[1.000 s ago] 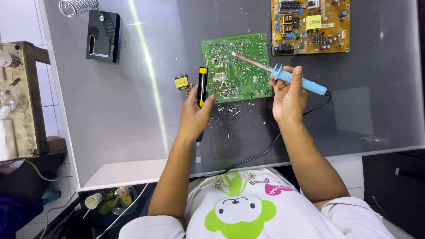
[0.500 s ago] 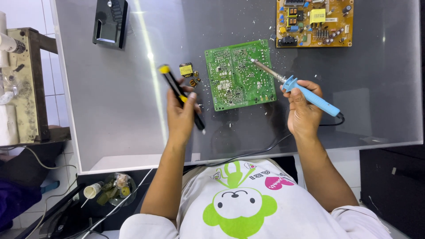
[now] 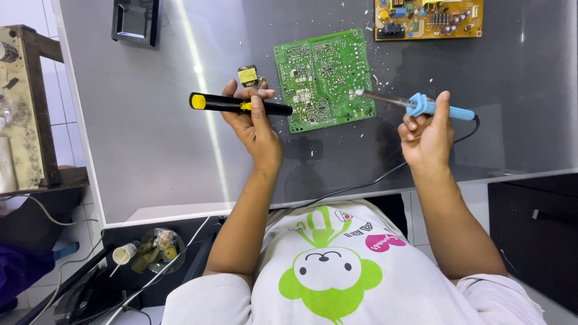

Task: The person uses a soldering iron to work on a green circuit board placed on a gray workbench. They hold a flashlight in their left hand to illuminate the board while applying the soldering iron with their right hand to various points on the board.

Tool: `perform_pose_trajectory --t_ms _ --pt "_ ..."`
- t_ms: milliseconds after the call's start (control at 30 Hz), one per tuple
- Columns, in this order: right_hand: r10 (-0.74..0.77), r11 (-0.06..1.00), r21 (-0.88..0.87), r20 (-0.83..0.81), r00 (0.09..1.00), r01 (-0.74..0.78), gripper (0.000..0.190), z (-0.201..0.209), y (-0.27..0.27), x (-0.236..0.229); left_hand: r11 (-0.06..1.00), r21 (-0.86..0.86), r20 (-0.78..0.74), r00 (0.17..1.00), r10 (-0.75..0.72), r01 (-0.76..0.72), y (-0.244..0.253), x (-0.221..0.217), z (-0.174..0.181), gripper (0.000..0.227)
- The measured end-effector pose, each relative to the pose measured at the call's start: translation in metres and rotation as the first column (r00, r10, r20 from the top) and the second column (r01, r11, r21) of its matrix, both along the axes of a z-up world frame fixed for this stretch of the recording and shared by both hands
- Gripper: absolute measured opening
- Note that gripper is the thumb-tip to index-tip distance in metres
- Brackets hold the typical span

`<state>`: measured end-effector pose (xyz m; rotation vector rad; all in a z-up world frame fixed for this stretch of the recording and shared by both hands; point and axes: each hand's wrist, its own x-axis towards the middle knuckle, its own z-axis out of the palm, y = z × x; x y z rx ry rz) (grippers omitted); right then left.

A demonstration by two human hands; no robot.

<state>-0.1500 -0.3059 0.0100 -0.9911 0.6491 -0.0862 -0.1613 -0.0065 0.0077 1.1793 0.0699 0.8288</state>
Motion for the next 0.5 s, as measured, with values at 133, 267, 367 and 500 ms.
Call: perform_pose_trajectory --t_ms 133,267,367,500 --pt "-0.018 0.993 -0.112 0.052 0.998 0.024 0.045 -0.005 0.007 -0.005 1.0 0.025 0.022 1.0 -0.013 0.013 -0.002 -0.002 -0.001 0.044" --pt "0.012 0.959 -0.282 0.158 0.987 0.034 0.038 -0.025 0.025 -0.015 0.995 0.1 0.036 0.999 -0.034 0.03 -0.004 -0.003 -0.003 0.041" --pt "0.075 0.936 -0.351 0.225 0.971 0.009 0.035 -0.033 0.032 -0.023 0.986 0.163 0.028 0.999 -0.037 0.032 -0.004 -0.007 -0.001 0.04" --pt "0.115 0.923 -0.384 0.272 0.955 -0.001 0.033 -0.04 0.031 -0.027 0.976 0.211 0.034 0.998 -0.06 0.052 -0.01 -0.015 0.008 0.038"
